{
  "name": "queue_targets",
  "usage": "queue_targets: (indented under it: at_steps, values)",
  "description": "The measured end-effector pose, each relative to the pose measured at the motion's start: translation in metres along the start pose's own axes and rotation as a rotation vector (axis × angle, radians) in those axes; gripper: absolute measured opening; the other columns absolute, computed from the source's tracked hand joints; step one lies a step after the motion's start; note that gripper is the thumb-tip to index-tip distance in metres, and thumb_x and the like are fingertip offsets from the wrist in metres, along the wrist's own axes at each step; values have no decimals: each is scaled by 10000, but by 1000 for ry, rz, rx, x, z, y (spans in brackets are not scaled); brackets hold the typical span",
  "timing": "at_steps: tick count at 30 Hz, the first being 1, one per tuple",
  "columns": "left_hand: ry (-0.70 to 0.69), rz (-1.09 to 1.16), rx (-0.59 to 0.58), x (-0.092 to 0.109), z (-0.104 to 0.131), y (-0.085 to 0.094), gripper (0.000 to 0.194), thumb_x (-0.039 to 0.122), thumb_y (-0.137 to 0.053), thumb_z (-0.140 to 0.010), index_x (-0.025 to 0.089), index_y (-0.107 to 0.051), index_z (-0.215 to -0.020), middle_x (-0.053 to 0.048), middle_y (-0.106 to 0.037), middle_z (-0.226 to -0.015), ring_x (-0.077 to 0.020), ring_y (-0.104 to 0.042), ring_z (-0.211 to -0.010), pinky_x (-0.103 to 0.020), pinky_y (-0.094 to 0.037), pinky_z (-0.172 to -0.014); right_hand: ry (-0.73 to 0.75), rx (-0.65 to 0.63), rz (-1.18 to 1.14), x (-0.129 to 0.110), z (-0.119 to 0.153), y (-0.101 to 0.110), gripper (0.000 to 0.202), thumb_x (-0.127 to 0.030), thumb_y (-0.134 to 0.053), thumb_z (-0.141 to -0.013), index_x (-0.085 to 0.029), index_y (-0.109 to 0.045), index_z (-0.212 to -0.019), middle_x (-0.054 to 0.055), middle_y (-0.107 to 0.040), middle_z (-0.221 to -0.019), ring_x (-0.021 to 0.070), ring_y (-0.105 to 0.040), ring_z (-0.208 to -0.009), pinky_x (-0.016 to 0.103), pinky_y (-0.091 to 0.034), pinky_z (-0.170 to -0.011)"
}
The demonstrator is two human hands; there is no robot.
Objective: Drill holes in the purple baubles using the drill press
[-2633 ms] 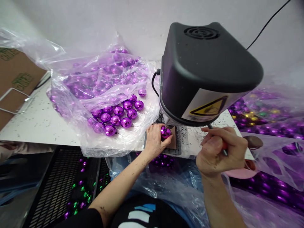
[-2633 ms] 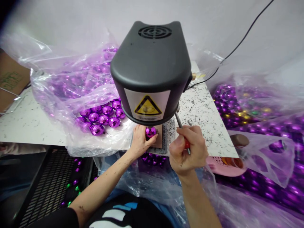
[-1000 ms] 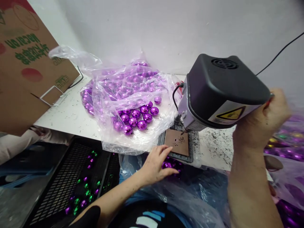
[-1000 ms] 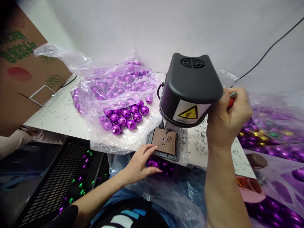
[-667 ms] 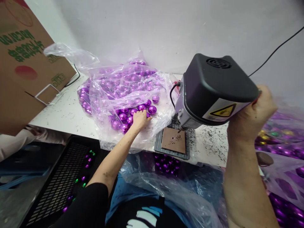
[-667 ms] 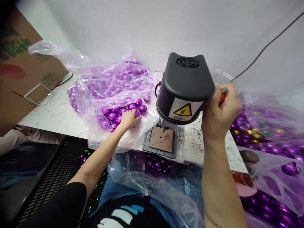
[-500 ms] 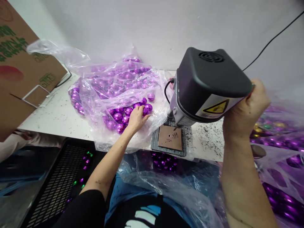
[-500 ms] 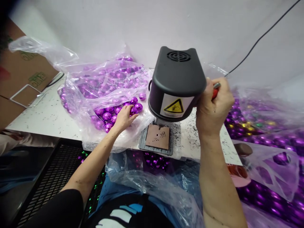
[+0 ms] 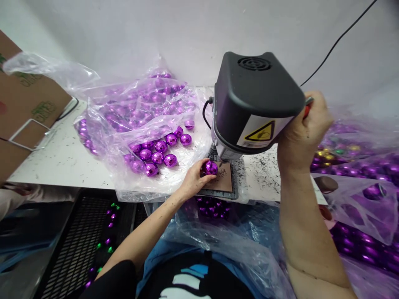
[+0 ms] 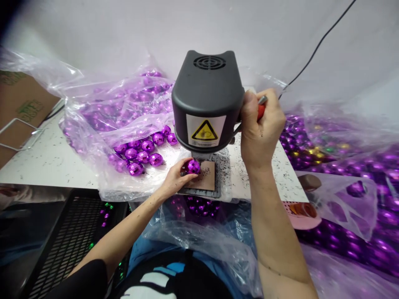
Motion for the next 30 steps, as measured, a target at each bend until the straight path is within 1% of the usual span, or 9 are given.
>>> queue_targets:
  at_steps: [5, 10, 14, 16, 20, 22, 26, 28, 30]
  values:
    - [-134, -174, -31, 9, -1, -7, 535, 222, -787, -779, 232, -562, -1265, -76, -623, -1225, -242, -610, -1157, -423, -504, -1019, 13, 9, -8, 1, 0, 0, 662, -753, -357, -835, -100, -425, -753, -41, -306, -644, -3, -262, -633, 168, -259, -616]
    - [-66, -271, 12, 16, -4, -23, 473, 187, -793, -728, 231, -606, -1160, -52, -573, -1111, -234, -580, -1068, -395, -497, -955, 16, 5, -10, 1, 0, 0, 681, -770, -351, -826, -98, -432, -754, -42, -300, -644, -6, -259, -632, 170, -259, -617]
    - [-37, -310, 43, 19, -2, -37, 461, 204, -763, -761, 228, -574, -1181, -56, -575, -1146, -246, -553, -1111, -395, -446, -963, 21, 2, -18, 0, 0, 1, 701, -788, -351, -816, -95, -439, -761, -42, -302, -642, -7, -264, -632, 168, -263, -614]
    - [-65, -315, 45, 18, 1, -40, 466, 228, -749, -797, 215, -541, -1214, -64, -593, -1161, -249, -552, -1120, -400, -420, -978, 24, 1, -29, 0, 1, 0, 709, -798, -355, -811, -96, -440, -762, -42, -300, -639, -7, -264, -628, 169, -260, -608]
    - [-120, -334, 62, 16, 5, -42, 451, 374, -727, -858, 194, -521, -1217, -84, -615, -1141, -255, -565, -1094, -393, -403, -961, 20, 6, -38, 0, 0, -1, 723, -809, -358, -804, -93, -445, -761, -41, -310, -638, -9, -268, -626, 169, -260, -606]
    - [-134, -343, 82, 15, 5, -42, 407, 392, -687, -892, 190, -523, -1205, -83, -618, -1121, -248, -570, -1078, -384, -399, -945, 22, 18, -32, -1, -1, -2, 707, -796, -361, -815, -95, -438, -759, -39, -318, -642, -11, -278, -629, 164, -256, -605]
    - [-133, -350, 103, 14, 5, -45, 336, 339, -642, -917, 184, -517, -1187, -70, -621, -1076, -235, -569, -1049, -377, -388, -933, 74, 84, 34, -2, 9, 2, 624, -689, -362, -907, -88, -452, -766, -37, -330, -639, -22, -303, -609, 146, -260, -591]
    - [-113, -358, 102, 14, 5, -46, 325, 326, -647, -907, 191, -518, -1173, -64, -618, -1061, -235, -566, -1038, -374, -387, -926, 127, 134, 72, -1, 23, 6, 522, -566, -408, -958, -77, -506, -805, -34, -376, -656, -33, -332, -588, 139, -275, -586]
    - [-97, -365, 102, 14, 5, -47, 314, 317, -655, -897, 199, -520, -1155, -60, -615, -1057, -236, -562, -1035, -372, -388, -922, 198, 194, 79, 1, 42, 13, 369, -427, -496, -954, -82, -553, -837, -33, -443, -689, -41, -383, -569, 134, -297, -576]
Point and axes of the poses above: each hand's wrist, its own z-axis away from the middle knuckle, its own y-axis out of the back of the hand, x = y × z, the point moved 1 cm from there along -z, towards the middle knuckle
